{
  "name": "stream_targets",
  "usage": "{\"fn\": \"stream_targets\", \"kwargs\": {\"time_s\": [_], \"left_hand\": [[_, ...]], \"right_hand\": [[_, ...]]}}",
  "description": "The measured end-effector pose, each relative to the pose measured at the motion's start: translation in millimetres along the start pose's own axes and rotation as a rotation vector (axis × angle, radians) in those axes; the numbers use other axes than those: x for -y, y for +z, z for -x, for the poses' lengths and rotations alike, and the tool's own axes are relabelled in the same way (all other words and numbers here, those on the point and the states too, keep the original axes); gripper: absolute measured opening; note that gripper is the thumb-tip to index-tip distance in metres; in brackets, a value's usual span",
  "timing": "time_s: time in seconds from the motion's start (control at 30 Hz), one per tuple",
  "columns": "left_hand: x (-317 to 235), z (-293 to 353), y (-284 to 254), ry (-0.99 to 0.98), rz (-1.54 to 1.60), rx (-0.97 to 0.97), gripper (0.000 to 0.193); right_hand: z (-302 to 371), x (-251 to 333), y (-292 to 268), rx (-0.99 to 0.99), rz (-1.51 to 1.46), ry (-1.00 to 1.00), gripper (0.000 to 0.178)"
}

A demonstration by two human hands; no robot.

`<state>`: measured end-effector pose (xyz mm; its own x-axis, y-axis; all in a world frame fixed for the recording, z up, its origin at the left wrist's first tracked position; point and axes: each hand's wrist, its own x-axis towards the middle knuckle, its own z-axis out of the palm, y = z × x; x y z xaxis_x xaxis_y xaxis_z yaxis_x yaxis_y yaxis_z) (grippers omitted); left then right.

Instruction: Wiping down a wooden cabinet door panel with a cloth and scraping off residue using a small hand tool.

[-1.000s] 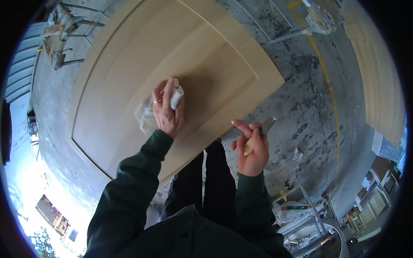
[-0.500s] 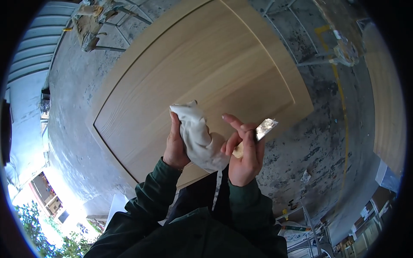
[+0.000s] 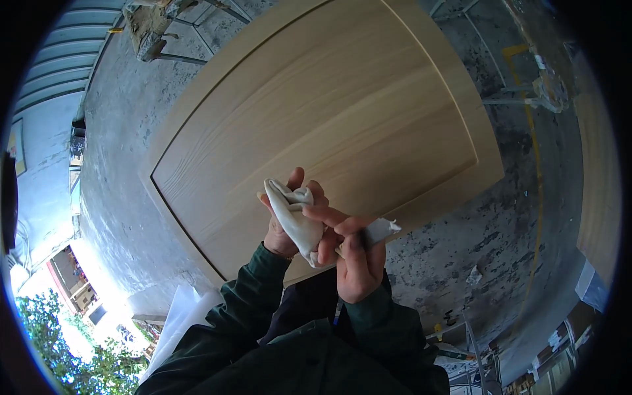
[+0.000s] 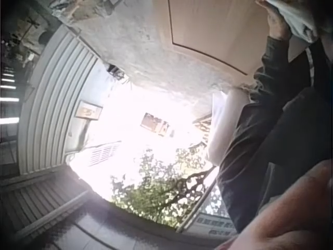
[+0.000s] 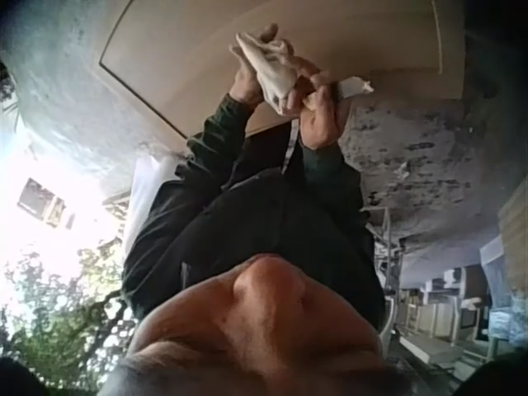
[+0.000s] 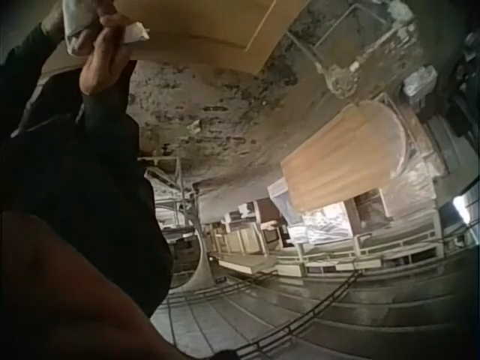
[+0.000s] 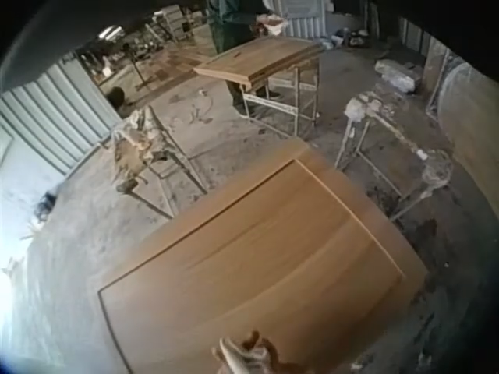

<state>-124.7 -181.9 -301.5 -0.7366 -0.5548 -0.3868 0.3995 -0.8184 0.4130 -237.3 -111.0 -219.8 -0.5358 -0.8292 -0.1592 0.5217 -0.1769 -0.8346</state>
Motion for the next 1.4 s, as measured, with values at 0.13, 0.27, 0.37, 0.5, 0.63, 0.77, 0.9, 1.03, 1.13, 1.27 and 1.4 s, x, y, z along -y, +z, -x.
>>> {"fn": "stream_targets", "kwargs": {"time_s": [0.13,0.27,0.37,0.5,0.63,0.77,0.9,1.03,1.13,1.27,1.4], "left_hand": [[-8.8,4.0,21.3,0.058,-0.361,-0.136,0.097],[-19.6,4.7,30.2,0.18,-0.653,0.027,0.077],[-20.3,14.3,62.9,0.082,-0.636,-0.247,0.027],[-19.5,13.3,83.9,0.181,-0.658,-0.356,0.031],[-21.5,2.0,83.1,0.198,-0.603,-0.399,0.034],[-37.9,-6.0,100.1,0.152,-0.547,-0.304,0.034],[-40.9,-32.7,94.7,-0.01,-0.312,-0.266,0.032],[-50.6,-87.5,84.9,0.367,-1.332,-0.246,0.031],[-46.8,-148.9,87.4,0.539,-1.844,-0.372,0.023],[-46.2,-197.5,64.2,0.714,-2.064,-0.407,0.021],[-37.0,-209.1,55.2,0.779,-2.085,-0.337,0.021]], "right_hand": [[1.3,-5.0,0.5,0.054,0.302,-0.044,0.017],[13.9,-0.7,0.0,0.012,0.507,0.086,0.016],[18.0,3.5,6.5,-0.174,0.179,0.238,0.016],[16.1,10.6,13.9,-0.293,-0.267,0.315,0.018],[6.6,9.1,14.5,-0.33,-0.409,0.366,0.02],[-2.4,25.1,14.0,-0.271,-0.486,0.436,0.022],[-23.5,35.5,13.7,-0.264,-0.604,0.545,0.023],[-62.4,40.9,-17.9,-0.28,-0.347,0.306,0.024],[-113.6,70.5,-44.9,-0.26,0.097,0.182,0.025],[-194.9,82.9,-71.2,-0.037,0.491,0.193,0.031],[-276.6,90.6,-92.9,0.045,0.743,0.162,0.032]]}}
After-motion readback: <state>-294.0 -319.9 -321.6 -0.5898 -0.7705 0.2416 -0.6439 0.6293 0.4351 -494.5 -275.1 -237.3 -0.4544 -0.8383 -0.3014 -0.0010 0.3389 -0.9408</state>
